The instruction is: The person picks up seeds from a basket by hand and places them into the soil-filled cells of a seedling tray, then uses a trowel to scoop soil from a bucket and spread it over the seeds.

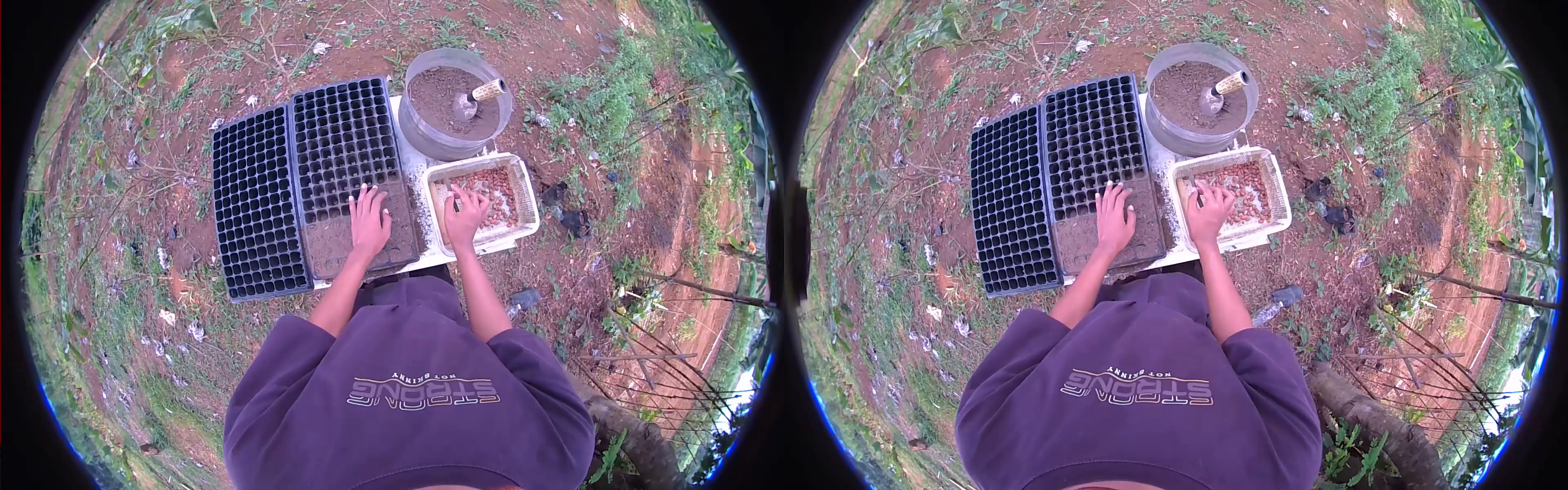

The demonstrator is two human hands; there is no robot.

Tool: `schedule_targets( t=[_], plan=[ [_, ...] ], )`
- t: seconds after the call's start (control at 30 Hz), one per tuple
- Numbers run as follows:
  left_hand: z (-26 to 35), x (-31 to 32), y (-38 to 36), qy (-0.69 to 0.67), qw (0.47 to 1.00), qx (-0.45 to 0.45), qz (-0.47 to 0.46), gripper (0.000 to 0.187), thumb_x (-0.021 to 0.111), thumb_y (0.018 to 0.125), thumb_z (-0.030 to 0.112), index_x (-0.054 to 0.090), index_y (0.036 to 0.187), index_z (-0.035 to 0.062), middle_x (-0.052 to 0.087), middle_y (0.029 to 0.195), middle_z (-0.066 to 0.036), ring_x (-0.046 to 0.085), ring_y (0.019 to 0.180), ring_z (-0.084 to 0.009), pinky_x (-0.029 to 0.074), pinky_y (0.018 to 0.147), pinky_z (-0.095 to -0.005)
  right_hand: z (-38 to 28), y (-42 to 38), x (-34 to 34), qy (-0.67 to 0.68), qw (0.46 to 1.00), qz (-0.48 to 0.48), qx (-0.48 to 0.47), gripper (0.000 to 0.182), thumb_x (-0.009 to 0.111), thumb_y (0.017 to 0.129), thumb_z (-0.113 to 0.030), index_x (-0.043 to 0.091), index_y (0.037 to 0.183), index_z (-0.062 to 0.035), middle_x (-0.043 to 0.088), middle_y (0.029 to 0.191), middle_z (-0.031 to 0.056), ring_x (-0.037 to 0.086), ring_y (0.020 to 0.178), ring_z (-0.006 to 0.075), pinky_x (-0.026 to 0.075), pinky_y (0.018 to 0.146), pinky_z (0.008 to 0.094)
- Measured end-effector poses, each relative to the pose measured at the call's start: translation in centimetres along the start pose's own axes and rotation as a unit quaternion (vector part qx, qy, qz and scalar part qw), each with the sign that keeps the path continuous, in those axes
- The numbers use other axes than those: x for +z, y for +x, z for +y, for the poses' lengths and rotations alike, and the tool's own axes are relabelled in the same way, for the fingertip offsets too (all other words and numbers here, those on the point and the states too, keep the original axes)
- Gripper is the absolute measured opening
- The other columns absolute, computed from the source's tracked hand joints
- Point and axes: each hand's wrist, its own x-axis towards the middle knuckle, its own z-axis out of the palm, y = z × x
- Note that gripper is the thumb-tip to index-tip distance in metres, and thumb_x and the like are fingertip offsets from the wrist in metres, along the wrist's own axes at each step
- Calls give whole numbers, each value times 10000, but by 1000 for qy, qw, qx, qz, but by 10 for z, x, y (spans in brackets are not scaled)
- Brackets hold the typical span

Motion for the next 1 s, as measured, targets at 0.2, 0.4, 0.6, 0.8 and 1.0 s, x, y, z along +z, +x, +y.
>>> schedule_targets(
  t=[0.2,0.4,0.6,0.8,1.0],
  plan=[
    [42,15,7,-50,998,35,-12,398,535,891,127,509,1285,74,475,1363,-137,302,1404,-331,169,1171,-522,37,-6,-6,-47,996,-74,33,192,678,801,-174,728,970,-98,649,989,80,447,1073,305,317,997,471],
    [71,37,21,-81,997,-3,-9,437,550,889,116,462,1311,46,456,1391,-155,294,1406,-344,189,1166,-504,49,3,-10,-20,992,-124,3,182,681,798,-190,734,938,-88,653,972,76,456,1067,303,326,986,466],
    [84,44,39,-80,995,-42,41,499,559,835,89,429,1312,22,385,1417,-207,262,1397,-403,215,1145,-511,50,25,-25,36,986,-159,-34,161,688,789,-140,733,940,-111,642,909,55,483,1050,282,359,955,447],
    [111,5,105,-33,984,-44,167,464,560,832,53,461,1283,13,366,1415,-212,251,1378,-420,240,1128,-512,25,119,-55,107,978,-73,-164,164,705,768,-73,710,932,-84,631,890,44,514,989,273,406,868,401],
    [112,-10,208,-14,965,-42,257,450,559,858,84,465,1293,17,381,1398,-215,279,1364,-412,250,1120,-516,-10,239,-56,56,952,-7,-302,234,704,782,-140,678,1010,-96,608,1019,48,512,1020,277,397,889,423]
  ],
)
